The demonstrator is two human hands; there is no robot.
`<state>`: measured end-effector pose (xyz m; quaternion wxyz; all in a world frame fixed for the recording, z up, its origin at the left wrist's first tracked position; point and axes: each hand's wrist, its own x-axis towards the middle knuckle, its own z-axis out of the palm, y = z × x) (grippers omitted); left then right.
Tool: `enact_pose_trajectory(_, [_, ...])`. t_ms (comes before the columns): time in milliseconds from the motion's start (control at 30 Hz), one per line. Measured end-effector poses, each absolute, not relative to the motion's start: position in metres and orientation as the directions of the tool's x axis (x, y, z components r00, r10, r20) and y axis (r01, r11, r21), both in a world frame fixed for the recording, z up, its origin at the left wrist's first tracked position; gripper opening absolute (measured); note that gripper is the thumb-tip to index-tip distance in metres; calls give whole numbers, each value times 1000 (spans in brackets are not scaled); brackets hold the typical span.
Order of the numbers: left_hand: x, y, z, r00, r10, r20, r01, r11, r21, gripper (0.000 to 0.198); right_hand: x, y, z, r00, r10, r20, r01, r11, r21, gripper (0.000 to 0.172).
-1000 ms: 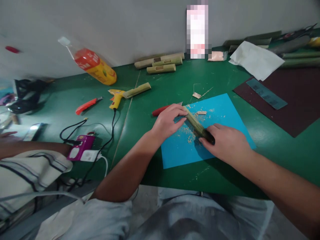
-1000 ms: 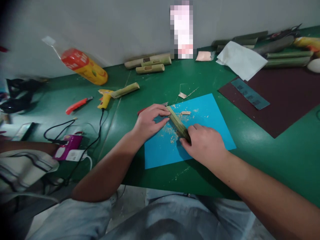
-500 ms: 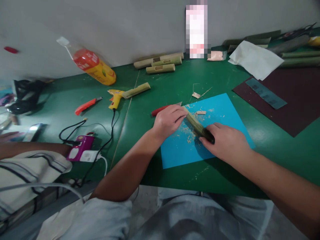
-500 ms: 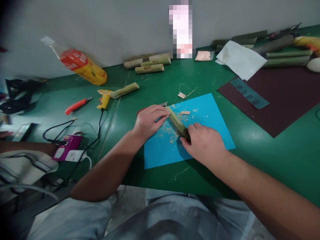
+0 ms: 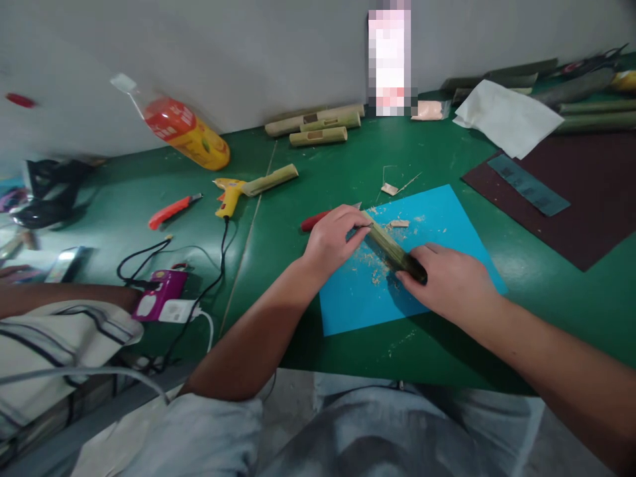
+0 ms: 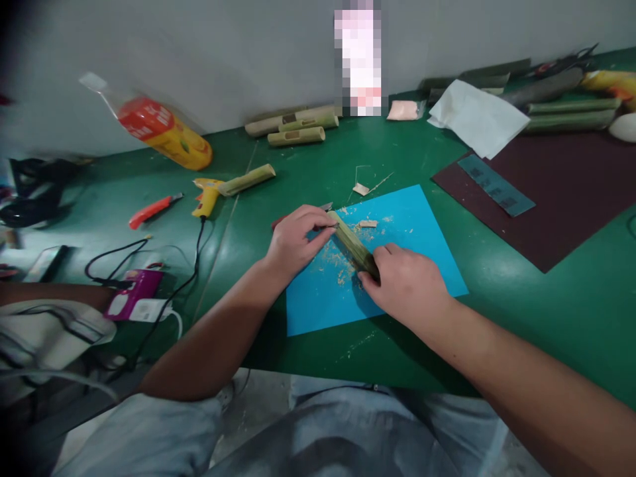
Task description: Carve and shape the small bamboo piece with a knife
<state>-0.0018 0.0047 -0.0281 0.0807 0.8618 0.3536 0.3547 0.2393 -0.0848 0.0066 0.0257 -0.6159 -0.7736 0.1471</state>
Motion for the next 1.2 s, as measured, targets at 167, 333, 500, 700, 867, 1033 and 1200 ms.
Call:
enact_pose_trajectory(167, [-1, 1, -25, 471, 682, 559, 577, -718, 390, 12, 239, -85, 6, -236, 963, -126, 945, 198, -260, 29])
enact_pose_trajectory(333, [1, 2, -26, 438, 697, 567, 573, -703, 421, 6, 239, -85, 4, -243, 964, -112, 943, 207, -262, 28])
enact_pose_trajectory(500, [2, 4, -29, 466, 674, 574, 562, -726, 397, 7, 239, -86, 4, -242, 965, -105, 941, 207, -267, 28])
enact_pose_trajectory(700, [4, 3, -30, 496, 652, 573, 594, -736, 324, 12, 238, -91, 9, -237, 969, -76, 946, 212, -246, 24])
enact_pose_trajectory(867, [2, 3, -32, 512, 629, 585, 611, -745, 267, 11, 238, -92, 8, -238, 968, -84, 949, 214, -231, 20])
enact_pose_trajectory(1033, [9, -8, -30, 553, 578, 600, 590, -780, 208, 13, 239, -90, 3, -225, 972, -65, 942, 200, -268, 21])
enact_pose_trajectory(1200, [21, -27, -23, 734, 466, 495, 475, -872, 117, 21, 239, -90, 2, -238, 969, -63, 935, 211, -286, 20])
